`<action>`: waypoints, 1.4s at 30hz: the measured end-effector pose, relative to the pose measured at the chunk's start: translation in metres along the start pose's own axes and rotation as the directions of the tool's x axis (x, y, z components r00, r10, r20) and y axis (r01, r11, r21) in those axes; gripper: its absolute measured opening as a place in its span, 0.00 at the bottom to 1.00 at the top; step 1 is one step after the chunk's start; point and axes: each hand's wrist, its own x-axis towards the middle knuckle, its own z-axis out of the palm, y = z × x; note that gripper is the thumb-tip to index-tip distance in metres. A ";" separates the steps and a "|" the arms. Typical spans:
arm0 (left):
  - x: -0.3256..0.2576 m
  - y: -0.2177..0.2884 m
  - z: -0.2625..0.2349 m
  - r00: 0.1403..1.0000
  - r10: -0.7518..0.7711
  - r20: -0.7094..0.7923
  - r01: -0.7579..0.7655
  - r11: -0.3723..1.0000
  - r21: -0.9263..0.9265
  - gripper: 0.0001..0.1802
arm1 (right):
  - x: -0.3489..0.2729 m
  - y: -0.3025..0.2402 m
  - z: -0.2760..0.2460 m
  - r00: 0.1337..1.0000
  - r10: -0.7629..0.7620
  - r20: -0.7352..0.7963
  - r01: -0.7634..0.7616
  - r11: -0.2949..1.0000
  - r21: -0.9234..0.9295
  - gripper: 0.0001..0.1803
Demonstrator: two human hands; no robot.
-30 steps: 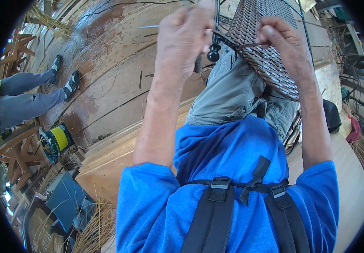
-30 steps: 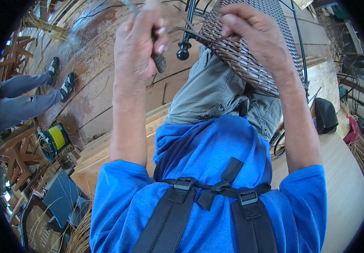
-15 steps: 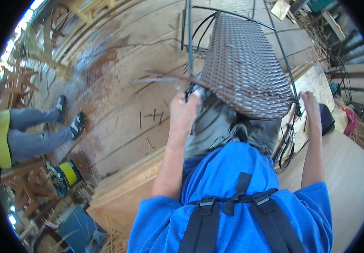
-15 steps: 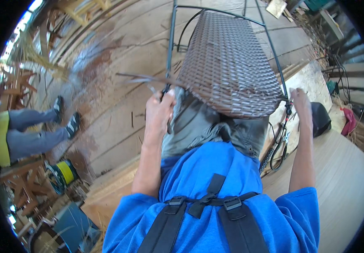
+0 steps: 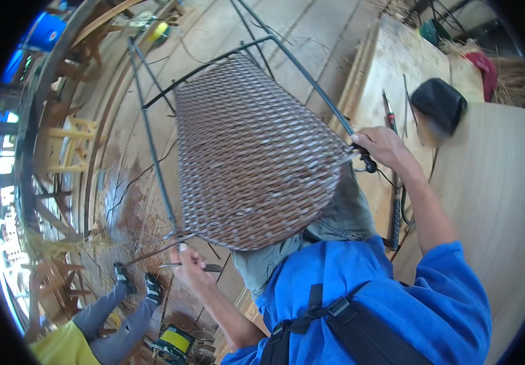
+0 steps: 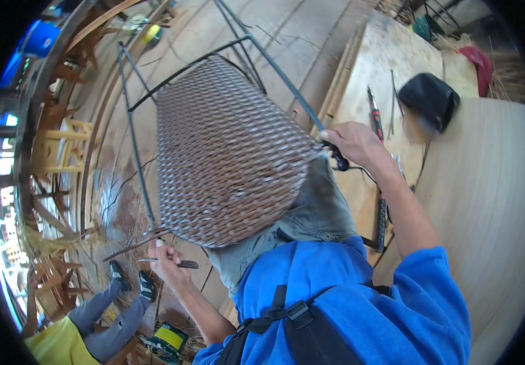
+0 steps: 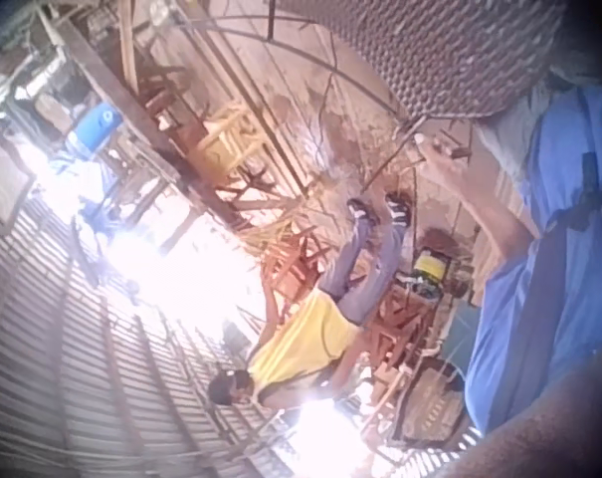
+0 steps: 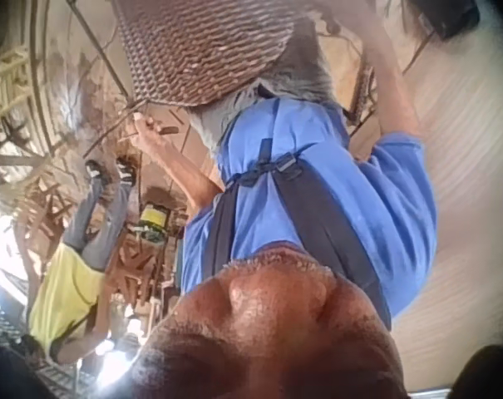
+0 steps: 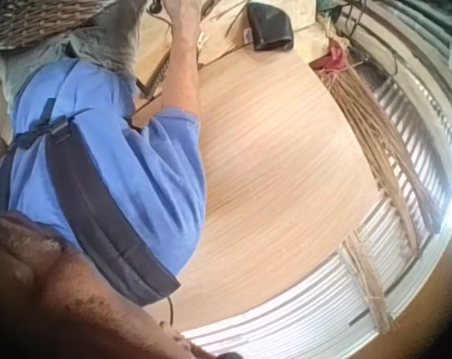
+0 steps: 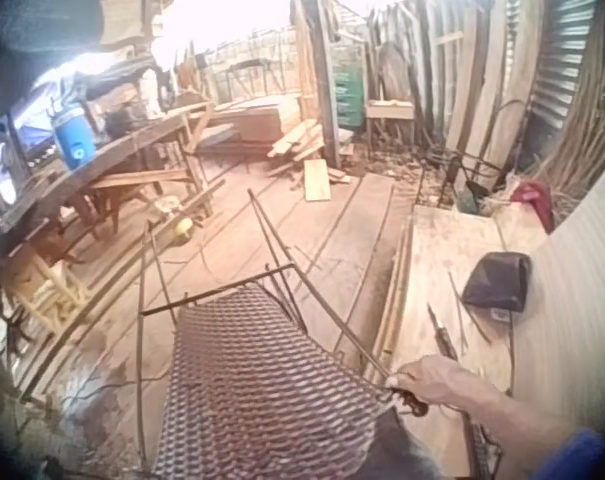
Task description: Repair or finish the seat of a wicker chair frame by weaving plastic strips into place.
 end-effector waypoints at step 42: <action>-0.162 -0.096 0.305 0.067 -0.424 0.903 -0.997 -0.056 0.047 0.11 | -0.158 0.296 0.078 0.828 0.548 -0.120 -0.391 0.717 0.577 0.33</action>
